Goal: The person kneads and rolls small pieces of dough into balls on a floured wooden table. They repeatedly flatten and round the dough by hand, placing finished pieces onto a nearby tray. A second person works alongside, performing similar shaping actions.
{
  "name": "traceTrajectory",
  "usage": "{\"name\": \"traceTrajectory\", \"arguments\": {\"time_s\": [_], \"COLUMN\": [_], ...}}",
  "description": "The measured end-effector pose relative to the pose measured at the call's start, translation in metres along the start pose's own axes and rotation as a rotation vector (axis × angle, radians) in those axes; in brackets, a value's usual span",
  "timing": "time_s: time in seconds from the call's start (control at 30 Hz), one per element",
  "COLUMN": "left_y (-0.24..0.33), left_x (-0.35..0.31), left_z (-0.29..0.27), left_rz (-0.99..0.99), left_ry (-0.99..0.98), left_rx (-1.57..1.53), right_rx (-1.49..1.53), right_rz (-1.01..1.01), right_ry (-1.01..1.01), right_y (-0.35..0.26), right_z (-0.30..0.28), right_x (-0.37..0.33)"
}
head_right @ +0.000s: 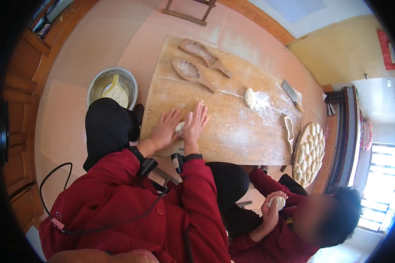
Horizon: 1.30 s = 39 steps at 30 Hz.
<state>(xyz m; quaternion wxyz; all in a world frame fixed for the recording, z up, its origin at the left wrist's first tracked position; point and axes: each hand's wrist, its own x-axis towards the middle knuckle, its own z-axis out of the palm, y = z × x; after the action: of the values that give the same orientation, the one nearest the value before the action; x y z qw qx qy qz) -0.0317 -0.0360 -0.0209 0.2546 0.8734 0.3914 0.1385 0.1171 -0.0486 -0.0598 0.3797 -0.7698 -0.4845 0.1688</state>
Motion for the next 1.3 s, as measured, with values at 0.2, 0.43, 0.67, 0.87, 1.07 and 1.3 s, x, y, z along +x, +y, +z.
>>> {"name": "traceTrajectory", "arguments": {"time_s": [0.2, 0.43, 0.67, 0.87, 1.07, 1.3], "left_y": [-0.003, -0.006, 0.001, -0.005, -0.004, -0.012], "left_x": [-0.016, -0.004, -0.015, -0.004, -0.006, -0.007], "left_z": [0.02, -0.001, 0.023, 0.009, 0.008, 0.016], "left_rz": [0.223, -0.045, 0.247, -0.043, 0.115, 0.039], "left_ry": [0.048, 0.043, -0.007, 0.168, 0.03, 0.096], "left_rx": [-0.149, 0.022, -0.251, -0.07, -0.208, -0.137], "right_rx": [0.064, -0.267, 0.134, -0.212, 0.007, -0.192], "right_rz": [-0.064, -0.029, -0.14, -0.115, -0.073, -0.08], "right_ry": [0.049, 0.074, -0.036, 0.129, -0.022, 0.073], "right_y": [-0.013, 0.001, -0.006, -0.004, -0.002, -0.015], "right_z": [-0.003, 0.009, -0.007, 0.005, 0.003, 0.013], "right_x": [-0.044, 0.009, -0.042, 0.005, -0.016, -0.021]}}
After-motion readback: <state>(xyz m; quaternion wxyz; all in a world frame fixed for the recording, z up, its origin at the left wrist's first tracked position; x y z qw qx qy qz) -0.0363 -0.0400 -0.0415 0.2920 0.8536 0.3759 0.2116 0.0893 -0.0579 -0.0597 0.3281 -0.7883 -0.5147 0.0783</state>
